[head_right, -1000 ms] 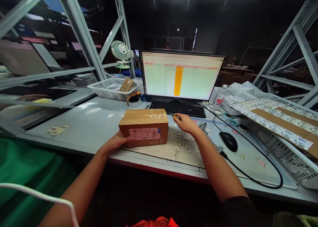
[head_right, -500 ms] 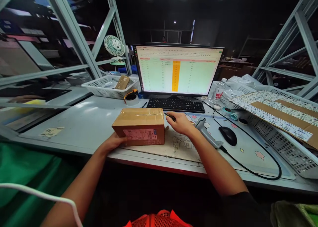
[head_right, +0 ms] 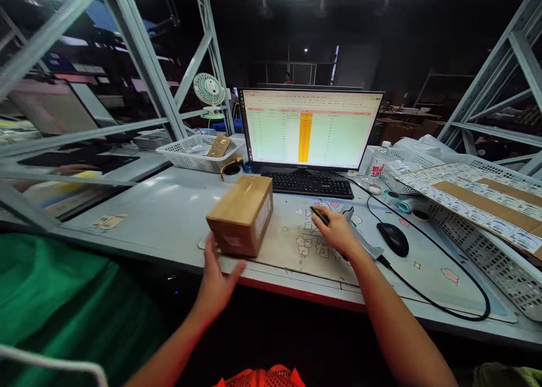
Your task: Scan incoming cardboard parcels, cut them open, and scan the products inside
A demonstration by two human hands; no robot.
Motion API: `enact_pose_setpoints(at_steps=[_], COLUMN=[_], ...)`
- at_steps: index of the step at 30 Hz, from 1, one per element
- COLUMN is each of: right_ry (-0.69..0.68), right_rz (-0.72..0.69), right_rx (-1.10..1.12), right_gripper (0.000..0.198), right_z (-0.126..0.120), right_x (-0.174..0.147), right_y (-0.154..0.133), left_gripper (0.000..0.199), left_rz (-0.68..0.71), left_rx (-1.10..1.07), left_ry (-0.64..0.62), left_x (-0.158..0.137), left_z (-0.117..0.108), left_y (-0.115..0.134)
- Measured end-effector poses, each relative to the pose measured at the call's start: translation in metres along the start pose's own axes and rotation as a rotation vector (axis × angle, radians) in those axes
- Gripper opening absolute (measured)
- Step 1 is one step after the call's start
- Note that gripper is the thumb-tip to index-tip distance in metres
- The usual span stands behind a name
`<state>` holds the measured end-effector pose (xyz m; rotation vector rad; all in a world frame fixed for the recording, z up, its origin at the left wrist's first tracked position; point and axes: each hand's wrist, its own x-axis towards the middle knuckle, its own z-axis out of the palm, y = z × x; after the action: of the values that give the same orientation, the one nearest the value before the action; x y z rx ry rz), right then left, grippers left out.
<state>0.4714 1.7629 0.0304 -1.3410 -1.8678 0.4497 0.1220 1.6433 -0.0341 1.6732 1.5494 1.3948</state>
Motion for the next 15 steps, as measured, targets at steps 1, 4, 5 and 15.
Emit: enact_pose_setpoints(at_steps=[1, 4, 5, 15], right_ry=[0.015, 0.057, 0.076, 0.009], right_rz=[0.022, 0.057, 0.06, 0.059], right_rx=[-0.004, -0.002, -0.002, 0.013], right_gripper=[0.048, 0.052, 0.054, 0.053], right_z=[-0.002, -0.009, -0.01, -0.011], right_x=[-0.002, -0.004, -0.004, -0.005], right_y=[0.008, 0.026, 0.028, 0.002], left_gripper=[0.101, 0.05, 0.038, 0.161], left_rz=[0.081, 0.349, 0.375, 0.049], left_rx=[0.057, 0.115, 0.133, -0.333], left_ry=[-0.094, -0.453, -0.36, -0.371], left_x=[-0.021, -0.046, -0.038, 0.122], left_z=[0.001, -0.009, -0.016, -0.008], left_y=[0.003, 0.021, 0.029, -0.003])
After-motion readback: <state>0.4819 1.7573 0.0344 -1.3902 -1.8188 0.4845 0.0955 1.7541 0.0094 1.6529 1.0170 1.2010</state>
